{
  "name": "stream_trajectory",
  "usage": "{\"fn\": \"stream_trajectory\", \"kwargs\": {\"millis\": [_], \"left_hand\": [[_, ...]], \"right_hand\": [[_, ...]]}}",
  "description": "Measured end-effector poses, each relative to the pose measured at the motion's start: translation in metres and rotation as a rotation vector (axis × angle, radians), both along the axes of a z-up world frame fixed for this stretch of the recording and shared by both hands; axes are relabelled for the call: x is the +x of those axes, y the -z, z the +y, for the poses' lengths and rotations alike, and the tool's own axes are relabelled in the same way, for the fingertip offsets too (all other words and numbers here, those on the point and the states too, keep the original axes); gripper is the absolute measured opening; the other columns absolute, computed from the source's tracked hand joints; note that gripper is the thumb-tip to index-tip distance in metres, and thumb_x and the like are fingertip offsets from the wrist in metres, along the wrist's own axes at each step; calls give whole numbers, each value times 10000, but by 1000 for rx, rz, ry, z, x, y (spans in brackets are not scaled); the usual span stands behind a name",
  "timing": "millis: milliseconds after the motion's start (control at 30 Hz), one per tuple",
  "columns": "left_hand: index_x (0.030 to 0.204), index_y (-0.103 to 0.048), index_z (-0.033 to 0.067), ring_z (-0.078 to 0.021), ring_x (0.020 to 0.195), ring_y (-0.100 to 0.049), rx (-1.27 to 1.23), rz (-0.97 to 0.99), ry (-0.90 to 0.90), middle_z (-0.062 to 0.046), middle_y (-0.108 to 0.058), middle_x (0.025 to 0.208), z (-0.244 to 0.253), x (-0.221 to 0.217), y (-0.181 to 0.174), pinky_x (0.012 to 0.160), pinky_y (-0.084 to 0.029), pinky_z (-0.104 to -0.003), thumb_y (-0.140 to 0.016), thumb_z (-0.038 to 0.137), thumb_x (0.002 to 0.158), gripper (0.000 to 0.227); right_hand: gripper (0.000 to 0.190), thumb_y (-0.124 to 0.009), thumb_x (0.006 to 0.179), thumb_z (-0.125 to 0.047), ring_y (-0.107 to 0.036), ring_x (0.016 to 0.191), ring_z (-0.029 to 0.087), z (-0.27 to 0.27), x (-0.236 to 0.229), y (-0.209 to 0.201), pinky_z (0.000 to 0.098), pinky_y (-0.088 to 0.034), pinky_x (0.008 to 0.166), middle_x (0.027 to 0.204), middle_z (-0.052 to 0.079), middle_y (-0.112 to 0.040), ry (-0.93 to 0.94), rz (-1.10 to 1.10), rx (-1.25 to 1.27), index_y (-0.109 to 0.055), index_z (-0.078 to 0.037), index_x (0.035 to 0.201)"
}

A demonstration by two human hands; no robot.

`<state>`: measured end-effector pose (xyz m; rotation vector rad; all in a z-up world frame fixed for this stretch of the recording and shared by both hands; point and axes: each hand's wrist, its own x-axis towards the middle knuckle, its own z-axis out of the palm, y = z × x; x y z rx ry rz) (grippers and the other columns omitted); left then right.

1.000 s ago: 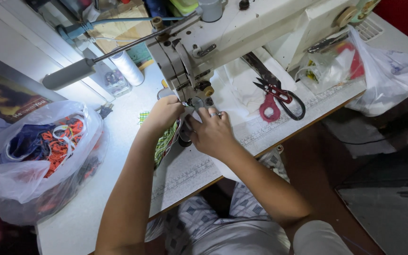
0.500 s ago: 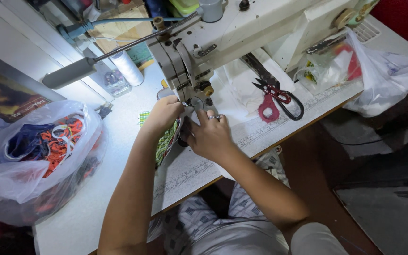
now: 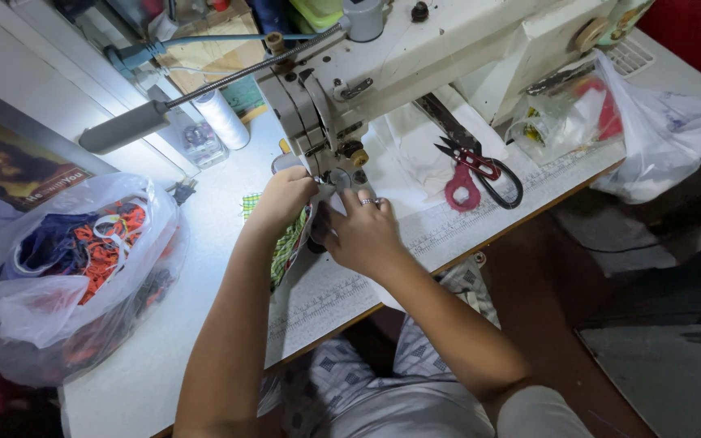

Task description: Sewing a small piece of checkered fabric using an industrial sewing machine and trimming it with scissors.

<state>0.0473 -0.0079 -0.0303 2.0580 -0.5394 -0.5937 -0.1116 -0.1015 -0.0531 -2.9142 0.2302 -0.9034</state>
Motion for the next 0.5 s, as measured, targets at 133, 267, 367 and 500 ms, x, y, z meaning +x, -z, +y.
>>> {"fn": "stream_trajectory", "kwargs": {"millis": [133,267,367,500], "left_hand": [[911,-744,28,-376,998,-642,-1,12,1,-182,-689,876,-2,5,9,907,-489,-476,-599,224,763,285],[897,-737,22,-376,1002,-641,-2,1,-3,-191,-685,866,-2,3,7,903,-487,-486,-595,222,761,281],[862,-717,29,-369,997,-637,19,4,-10,-183,-665,835,1,-4,0,902,-477,-456,-598,233,758,258],[873,-743,86,-345,1013,-654,33,-3,-12,-156,-693,852,3,-6,2,908,-487,-456,-612,265,781,240]], "right_hand": [[463,-693,713,-347,-553,962,324,-1,-6,-4,495,-454,761,1021,40,-528,4,-18,-12,-734,-225,1159],[437,-695,659,-323,-548,914,343,-2,11,15,484,-435,708,995,65,-521,15,-53,-76,-735,-219,1082],[457,-703,665,-325,-559,923,355,1,0,11,506,-446,736,1028,90,-537,18,-58,-82,-738,-206,1105],[480,-671,858,-419,-589,1139,352,-1,-25,6,537,-478,884,1184,125,-619,-78,32,90,-713,-134,1241]]}}
